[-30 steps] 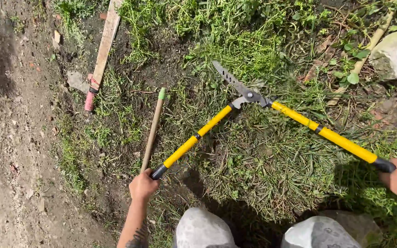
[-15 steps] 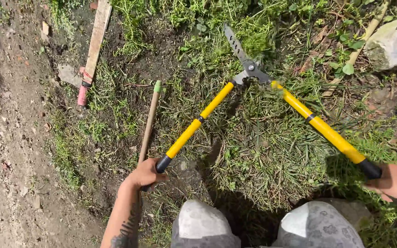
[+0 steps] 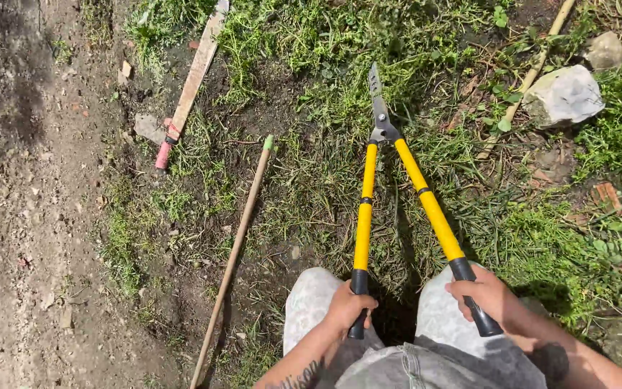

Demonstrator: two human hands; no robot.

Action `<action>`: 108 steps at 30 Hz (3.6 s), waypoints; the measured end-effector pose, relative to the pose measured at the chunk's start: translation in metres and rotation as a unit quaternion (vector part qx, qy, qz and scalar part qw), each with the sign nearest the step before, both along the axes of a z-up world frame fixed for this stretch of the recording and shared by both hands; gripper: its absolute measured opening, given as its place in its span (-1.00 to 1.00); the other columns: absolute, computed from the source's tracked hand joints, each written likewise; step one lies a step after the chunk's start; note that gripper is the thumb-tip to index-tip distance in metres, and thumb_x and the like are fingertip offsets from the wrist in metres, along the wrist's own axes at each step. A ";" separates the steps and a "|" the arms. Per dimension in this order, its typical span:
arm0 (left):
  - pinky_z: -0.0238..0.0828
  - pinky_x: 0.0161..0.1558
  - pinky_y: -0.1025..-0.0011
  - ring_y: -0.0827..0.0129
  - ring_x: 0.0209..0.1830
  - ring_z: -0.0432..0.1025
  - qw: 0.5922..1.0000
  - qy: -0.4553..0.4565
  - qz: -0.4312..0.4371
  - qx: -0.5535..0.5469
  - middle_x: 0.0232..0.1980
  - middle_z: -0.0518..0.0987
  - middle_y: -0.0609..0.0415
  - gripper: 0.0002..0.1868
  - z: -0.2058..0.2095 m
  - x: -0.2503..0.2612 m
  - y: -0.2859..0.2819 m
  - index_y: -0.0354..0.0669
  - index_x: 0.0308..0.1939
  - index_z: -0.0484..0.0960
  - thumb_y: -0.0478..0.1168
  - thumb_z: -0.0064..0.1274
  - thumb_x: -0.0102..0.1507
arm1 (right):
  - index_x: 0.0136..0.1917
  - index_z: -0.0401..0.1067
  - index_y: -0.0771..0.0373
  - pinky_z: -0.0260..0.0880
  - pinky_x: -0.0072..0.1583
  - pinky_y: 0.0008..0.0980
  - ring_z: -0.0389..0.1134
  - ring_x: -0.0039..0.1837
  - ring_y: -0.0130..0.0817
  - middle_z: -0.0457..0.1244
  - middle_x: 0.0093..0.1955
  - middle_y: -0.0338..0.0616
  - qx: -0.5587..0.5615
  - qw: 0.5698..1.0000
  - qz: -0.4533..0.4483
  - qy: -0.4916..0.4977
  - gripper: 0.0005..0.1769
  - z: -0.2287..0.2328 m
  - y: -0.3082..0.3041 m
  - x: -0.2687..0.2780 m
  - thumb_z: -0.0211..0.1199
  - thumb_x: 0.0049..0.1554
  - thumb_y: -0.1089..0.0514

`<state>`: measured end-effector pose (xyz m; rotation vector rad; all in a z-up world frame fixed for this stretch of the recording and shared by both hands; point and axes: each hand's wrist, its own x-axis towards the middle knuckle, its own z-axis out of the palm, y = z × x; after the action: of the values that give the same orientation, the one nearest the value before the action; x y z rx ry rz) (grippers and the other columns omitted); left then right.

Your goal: Trim weeds with shears and clear debris with a rake.

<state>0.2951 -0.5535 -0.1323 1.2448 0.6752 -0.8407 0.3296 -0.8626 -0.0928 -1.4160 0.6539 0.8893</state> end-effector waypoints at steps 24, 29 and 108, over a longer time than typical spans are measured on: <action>0.27 -0.65 0.37 0.40 -0.75 0.38 0.982 -0.080 -0.129 0.111 -0.52 0.52 0.08 -0.68 0.040 -0.057 0.116 -0.33 -0.12 0.53 -0.41 0.24 0.08 | 0.08 0.44 0.21 0.29 -0.34 -0.27 0.26 -0.46 -0.32 0.25 -0.40 -0.13 -0.258 0.951 0.161 -0.055 -0.56 -0.065 -0.119 -0.109 0.38 0.09 -0.11; 0.29 -0.65 0.36 0.38 -0.74 0.39 0.981 -0.096 -0.119 0.122 -0.54 0.52 0.09 -0.64 0.034 -0.063 0.110 -0.37 -0.11 0.53 -0.40 0.30 0.06 | 0.22 0.48 0.12 0.26 -0.28 -0.28 0.25 -0.39 -0.36 0.24 -0.38 -0.13 -0.303 0.943 0.127 -0.057 -0.47 -0.061 -0.094 -0.131 0.24 0.15 -0.26; 0.26 -0.70 0.39 0.43 -0.75 0.32 0.994 -0.086 0.015 0.063 -0.53 0.44 0.12 -0.60 0.023 -0.011 0.035 -0.26 -0.01 0.38 -0.39 0.13 0.11 | 0.13 0.30 0.35 0.05 -0.45 -0.35 0.09 -0.47 -0.44 0.17 -0.31 -0.21 -0.117 0.990 -0.035 -0.069 -0.63 0.040 0.043 -0.034 0.25 0.23 0.03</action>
<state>0.2844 -0.5181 -0.1096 1.3997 0.6144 -0.6649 0.2956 -0.8193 -0.0530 -1.6383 0.7162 0.6672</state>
